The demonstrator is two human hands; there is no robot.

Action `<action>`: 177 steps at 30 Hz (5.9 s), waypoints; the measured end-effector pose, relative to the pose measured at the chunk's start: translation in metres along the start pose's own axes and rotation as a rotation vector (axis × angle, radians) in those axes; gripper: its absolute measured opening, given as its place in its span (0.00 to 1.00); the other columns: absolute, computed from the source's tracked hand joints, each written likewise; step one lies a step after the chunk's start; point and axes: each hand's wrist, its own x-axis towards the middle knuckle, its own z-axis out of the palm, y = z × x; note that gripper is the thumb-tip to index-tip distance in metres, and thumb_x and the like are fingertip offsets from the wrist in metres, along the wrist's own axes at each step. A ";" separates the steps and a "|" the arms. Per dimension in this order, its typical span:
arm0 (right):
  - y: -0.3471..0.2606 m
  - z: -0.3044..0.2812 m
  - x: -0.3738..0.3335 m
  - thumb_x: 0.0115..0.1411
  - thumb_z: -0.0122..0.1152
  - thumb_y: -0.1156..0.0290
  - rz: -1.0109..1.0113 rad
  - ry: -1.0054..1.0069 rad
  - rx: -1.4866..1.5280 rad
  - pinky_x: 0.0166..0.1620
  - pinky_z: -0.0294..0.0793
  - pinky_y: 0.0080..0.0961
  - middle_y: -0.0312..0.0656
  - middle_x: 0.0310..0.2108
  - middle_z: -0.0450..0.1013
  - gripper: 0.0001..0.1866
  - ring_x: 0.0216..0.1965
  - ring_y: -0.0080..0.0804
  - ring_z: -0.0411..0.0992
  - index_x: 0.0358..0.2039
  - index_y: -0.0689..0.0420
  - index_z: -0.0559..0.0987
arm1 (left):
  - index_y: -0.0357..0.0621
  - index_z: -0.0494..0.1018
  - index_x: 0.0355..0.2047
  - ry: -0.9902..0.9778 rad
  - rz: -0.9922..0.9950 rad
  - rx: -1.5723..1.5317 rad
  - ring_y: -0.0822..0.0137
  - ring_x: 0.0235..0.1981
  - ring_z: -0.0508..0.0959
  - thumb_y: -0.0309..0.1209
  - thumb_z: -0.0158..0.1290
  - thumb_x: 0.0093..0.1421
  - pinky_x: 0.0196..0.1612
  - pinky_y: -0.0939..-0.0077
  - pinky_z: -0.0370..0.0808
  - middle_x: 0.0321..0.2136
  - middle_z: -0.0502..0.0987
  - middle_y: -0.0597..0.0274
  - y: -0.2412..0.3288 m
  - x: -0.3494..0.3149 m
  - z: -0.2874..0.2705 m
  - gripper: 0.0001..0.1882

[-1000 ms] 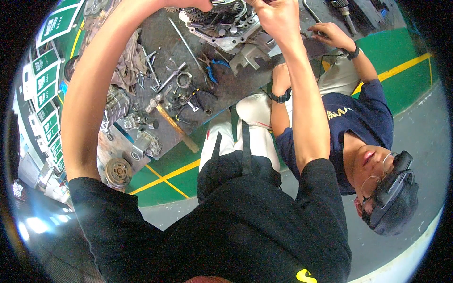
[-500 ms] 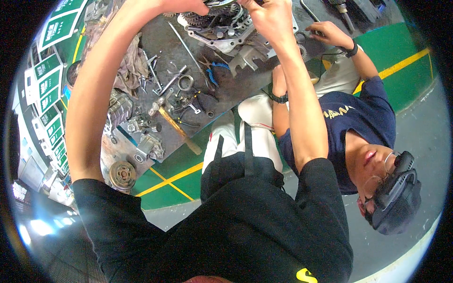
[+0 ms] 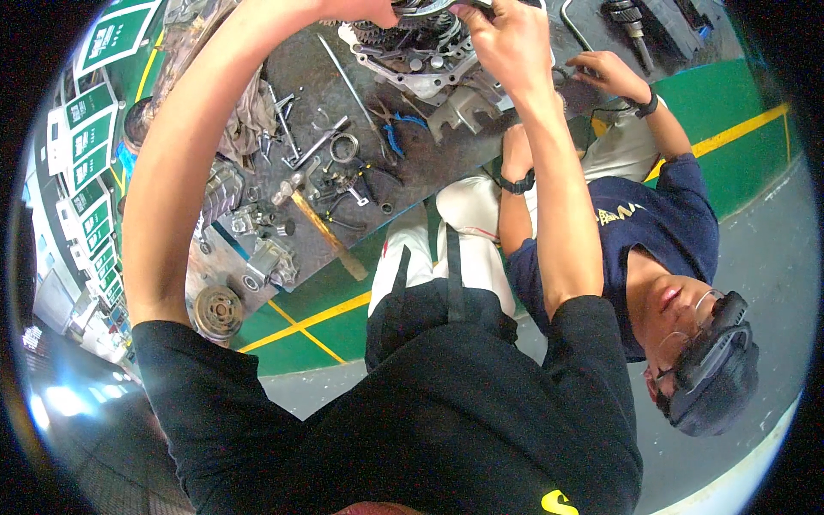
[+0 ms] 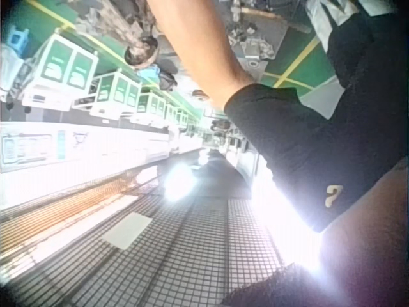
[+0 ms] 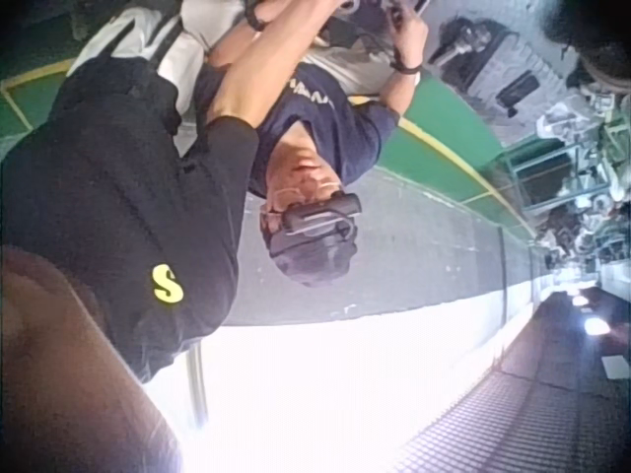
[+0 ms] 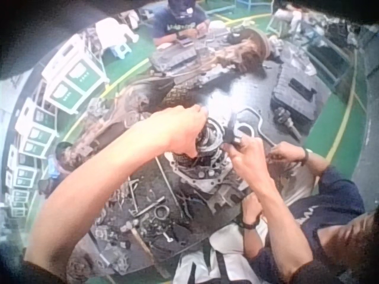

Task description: The person assembles internal gearbox components by placing gears and shafts onto the assembly, measuring distances with a caliper, and securing parts with a hammer and punch.

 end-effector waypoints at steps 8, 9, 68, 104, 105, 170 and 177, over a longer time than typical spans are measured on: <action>0.000 0.018 -0.014 0.55 0.69 0.74 -0.158 0.144 -0.171 0.32 0.71 0.45 0.55 0.26 0.75 0.09 0.28 0.59 0.74 0.35 0.61 0.79 | 0.35 0.72 0.50 -0.076 -0.007 0.050 0.45 0.50 0.81 0.29 0.73 0.44 0.50 0.55 0.81 0.50 0.78 0.46 -0.002 0.008 0.006 0.33; 0.001 0.020 -0.014 0.55 0.69 0.73 -0.176 0.168 -0.225 0.32 0.71 0.46 0.55 0.26 0.75 0.09 0.29 0.59 0.74 0.34 0.61 0.79 | 0.36 0.72 0.49 -0.087 -0.013 0.069 0.45 0.50 0.81 0.28 0.73 0.44 0.50 0.55 0.81 0.49 0.79 0.46 -0.002 0.008 0.006 0.32; -0.013 -0.023 -0.011 0.62 0.68 0.74 0.278 0.310 0.668 0.29 0.69 0.16 0.35 0.27 0.80 0.06 0.24 0.17 0.72 0.34 0.64 0.86 | 0.34 0.69 0.56 0.020 0.057 0.052 0.45 0.35 0.85 0.32 0.63 0.52 0.40 0.53 0.82 0.36 0.83 0.45 -0.013 0.019 0.021 0.31; -0.005 -0.012 -0.166 0.63 0.66 0.78 0.611 0.227 0.807 0.29 0.77 0.19 0.38 0.32 0.82 0.09 0.26 0.17 0.74 0.43 0.67 0.84 | 0.39 0.76 0.51 0.005 0.047 0.023 0.52 0.44 0.82 0.31 0.71 0.49 0.49 0.65 0.79 0.46 0.80 0.53 -0.004 -0.001 -0.046 0.29; -0.007 -0.013 -0.163 0.63 0.66 0.78 0.565 0.222 0.803 0.29 0.77 0.18 0.38 0.31 0.82 0.09 0.26 0.17 0.74 0.43 0.66 0.84 | 0.39 0.76 0.51 0.073 0.073 -0.015 0.53 0.44 0.82 0.30 0.71 0.48 0.49 0.65 0.79 0.47 0.80 0.54 -0.001 -0.009 -0.054 0.29; 0.043 -0.002 -0.008 0.63 0.69 0.65 0.050 0.114 0.412 0.26 0.67 0.31 0.44 0.18 0.73 0.12 0.19 0.27 0.65 0.44 0.56 0.84 | 0.44 0.73 0.50 -0.077 0.031 0.226 0.46 0.44 0.82 0.45 0.70 0.48 0.46 0.53 0.80 0.43 0.80 0.55 0.002 0.035 0.023 0.33; 0.039 -0.008 0.003 0.61 0.70 0.64 0.024 -0.022 0.401 0.32 0.72 0.35 0.48 0.23 0.76 0.13 0.23 0.36 0.74 0.43 0.57 0.84 | 0.42 0.74 0.56 0.017 0.079 0.076 0.47 0.52 0.80 0.44 0.69 0.48 0.54 0.57 0.77 0.51 0.80 0.52 -0.017 0.026 0.001 0.37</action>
